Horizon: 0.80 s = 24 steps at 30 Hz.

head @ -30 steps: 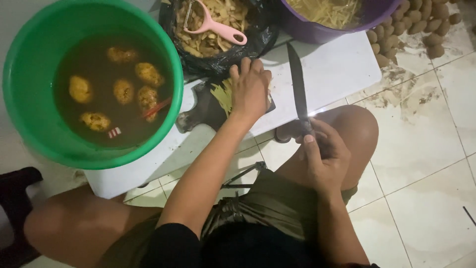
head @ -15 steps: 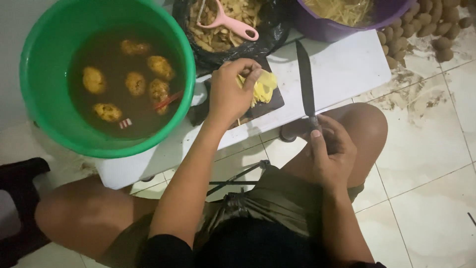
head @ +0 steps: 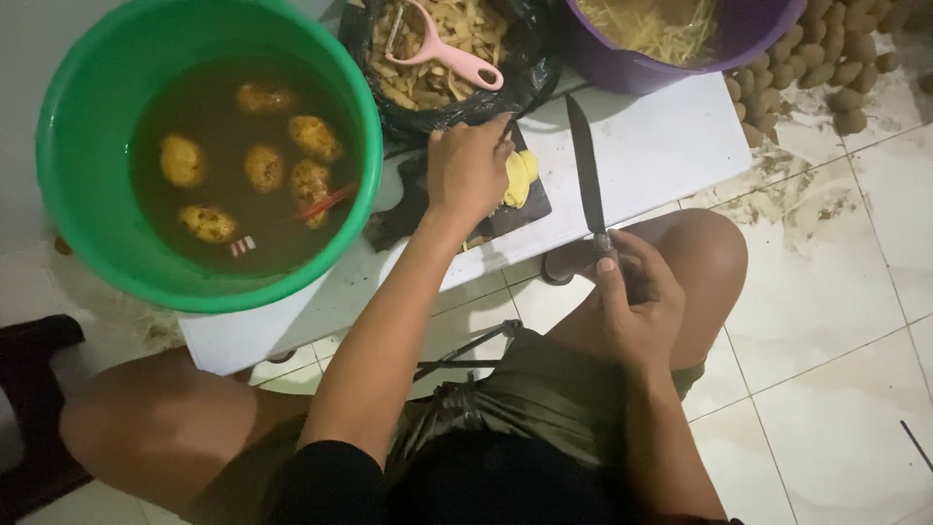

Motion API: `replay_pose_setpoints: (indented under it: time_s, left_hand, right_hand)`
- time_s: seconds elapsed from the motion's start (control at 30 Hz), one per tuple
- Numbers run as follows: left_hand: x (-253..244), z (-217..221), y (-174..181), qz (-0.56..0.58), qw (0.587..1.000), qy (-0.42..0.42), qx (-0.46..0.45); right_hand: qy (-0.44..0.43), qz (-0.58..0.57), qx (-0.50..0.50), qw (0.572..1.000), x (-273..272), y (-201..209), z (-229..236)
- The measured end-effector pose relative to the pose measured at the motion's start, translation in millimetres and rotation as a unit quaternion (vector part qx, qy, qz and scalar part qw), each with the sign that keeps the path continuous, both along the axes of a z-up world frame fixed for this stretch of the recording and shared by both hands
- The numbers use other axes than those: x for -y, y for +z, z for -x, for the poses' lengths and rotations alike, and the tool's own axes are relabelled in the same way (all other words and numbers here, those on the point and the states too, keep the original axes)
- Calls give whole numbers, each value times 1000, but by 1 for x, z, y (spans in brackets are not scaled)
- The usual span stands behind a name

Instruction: Slicing peeled potatoes into thin strips for french fries using a knife on a cutting board.

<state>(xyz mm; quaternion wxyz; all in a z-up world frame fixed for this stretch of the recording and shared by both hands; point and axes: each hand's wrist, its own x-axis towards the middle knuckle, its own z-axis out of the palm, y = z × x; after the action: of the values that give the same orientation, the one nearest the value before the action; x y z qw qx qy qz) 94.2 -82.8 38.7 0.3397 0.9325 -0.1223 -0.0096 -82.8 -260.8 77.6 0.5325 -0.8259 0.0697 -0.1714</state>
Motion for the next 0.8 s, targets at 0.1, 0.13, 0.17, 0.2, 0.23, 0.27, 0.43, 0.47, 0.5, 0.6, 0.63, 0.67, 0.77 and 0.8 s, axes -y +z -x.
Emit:
replay_pose_setpoints:
  time_s: [0.1, 0.13, 0.17, 0.2, 0.23, 0.27, 0.43, 0.47, 0.5, 0.6, 0.63, 0.67, 0.77, 0.8]
  left_hand:
    - [-11, 12, 28, 73, 997, 19, -16]
    - [-18, 18, 35, 72, 997, 20, -17]
    - [-25, 24, 41, 136, 990, 29, -3]
    - [-33, 29, 47, 199, 979, 37, 11]
    - [-42, 35, 37, 198, 979, 37, 10]
    - [-51, 40, 27, 201, 978, 48, 35]
    - [-76, 79, 5, 201, 975, 96, 19]
    - [-78, 82, 3, 186, 978, 94, 11]
    - [-80, 86, 1, 171, 981, 92, 3]
    - [-80, 87, -11, 181, 976, 113, -30]
    - [-79, 87, -12, 183, 976, 113, -28]
    - [-77, 88, -15, 166, 978, 120, -34]
    - [-71, 91, -13, 159, 972, 146, -90]
    - [-71, 91, -10, 165, 962, 164, -140]
  right_hand:
    - [1, -11, -12, 1000, 3, -6, 2]
    - [1, -12, -12, 1000, 1, -3, 2]
    - [-5, -13, -17, 1000, -1, -1, 3]
    - [-12, -14, -21, 1000, -4, 2, 3]
    - [-12, -16, -22, 1000, -5, -2, 6]
    - [5, -22, -58, 998, -7, -6, 10]
    - [100, 16, -153, 983, -40, -35, 22]
    - [133, 23, -178, 975, -49, -33, 23]
    - [165, 30, -202, 965, -59, -32, 24]
    - [187, 104, -248, 945, -68, -30, 21]
    - [187, 105, -247, 945, -70, -31, 19]
    - [180, 125, -235, 947, -72, -32, 19]
    - [161, 160, -221, 949, -76, -18, 19]
    - [150, 172, -217, 949, -78, -11, 19]
